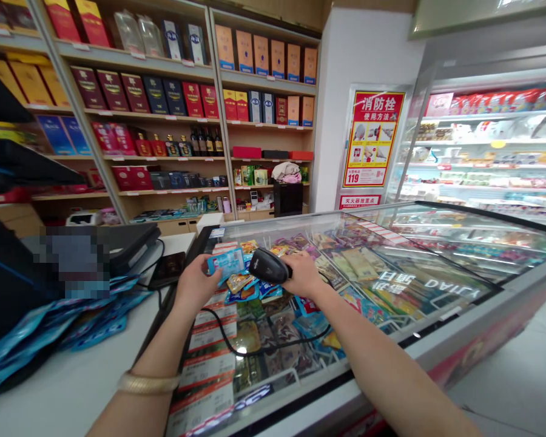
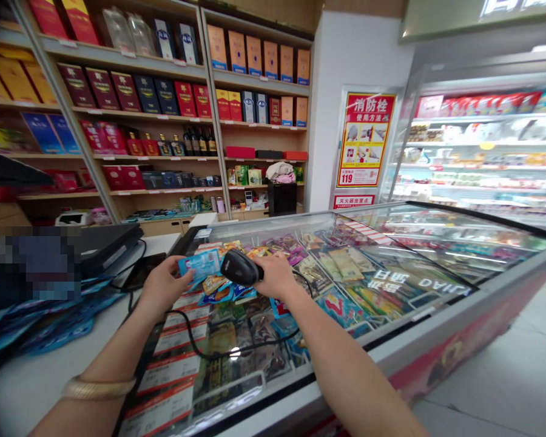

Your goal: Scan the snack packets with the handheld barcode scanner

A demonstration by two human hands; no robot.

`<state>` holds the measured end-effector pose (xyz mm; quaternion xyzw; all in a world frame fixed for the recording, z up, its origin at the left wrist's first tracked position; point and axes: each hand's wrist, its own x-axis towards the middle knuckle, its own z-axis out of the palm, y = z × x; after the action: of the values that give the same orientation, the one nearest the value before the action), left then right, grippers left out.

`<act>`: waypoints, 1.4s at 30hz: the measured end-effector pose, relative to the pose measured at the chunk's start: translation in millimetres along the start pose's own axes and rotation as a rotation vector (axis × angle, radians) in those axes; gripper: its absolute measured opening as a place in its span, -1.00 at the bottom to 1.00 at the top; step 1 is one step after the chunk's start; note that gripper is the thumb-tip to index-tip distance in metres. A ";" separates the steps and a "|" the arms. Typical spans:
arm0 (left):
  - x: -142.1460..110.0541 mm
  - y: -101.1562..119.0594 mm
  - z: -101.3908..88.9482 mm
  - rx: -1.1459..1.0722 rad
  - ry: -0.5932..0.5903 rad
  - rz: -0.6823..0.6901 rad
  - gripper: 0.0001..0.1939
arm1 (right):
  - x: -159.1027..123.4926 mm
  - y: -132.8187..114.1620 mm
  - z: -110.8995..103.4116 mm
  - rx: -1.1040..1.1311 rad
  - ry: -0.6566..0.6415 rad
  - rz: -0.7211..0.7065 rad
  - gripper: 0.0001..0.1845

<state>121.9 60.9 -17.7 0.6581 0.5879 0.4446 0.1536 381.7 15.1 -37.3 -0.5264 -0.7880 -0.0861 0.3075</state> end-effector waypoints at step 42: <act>9.7 6.2 -27.5 -0.957 0.525 -0.247 -0.84 | -3.7 0.0 -0.6 0.037 -0.021 -0.003 -0.81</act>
<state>104.0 59.3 6.0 0.3083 0.4116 0.7896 0.3347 382.9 12.0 -38.9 -0.5206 -0.7933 -0.0666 0.3087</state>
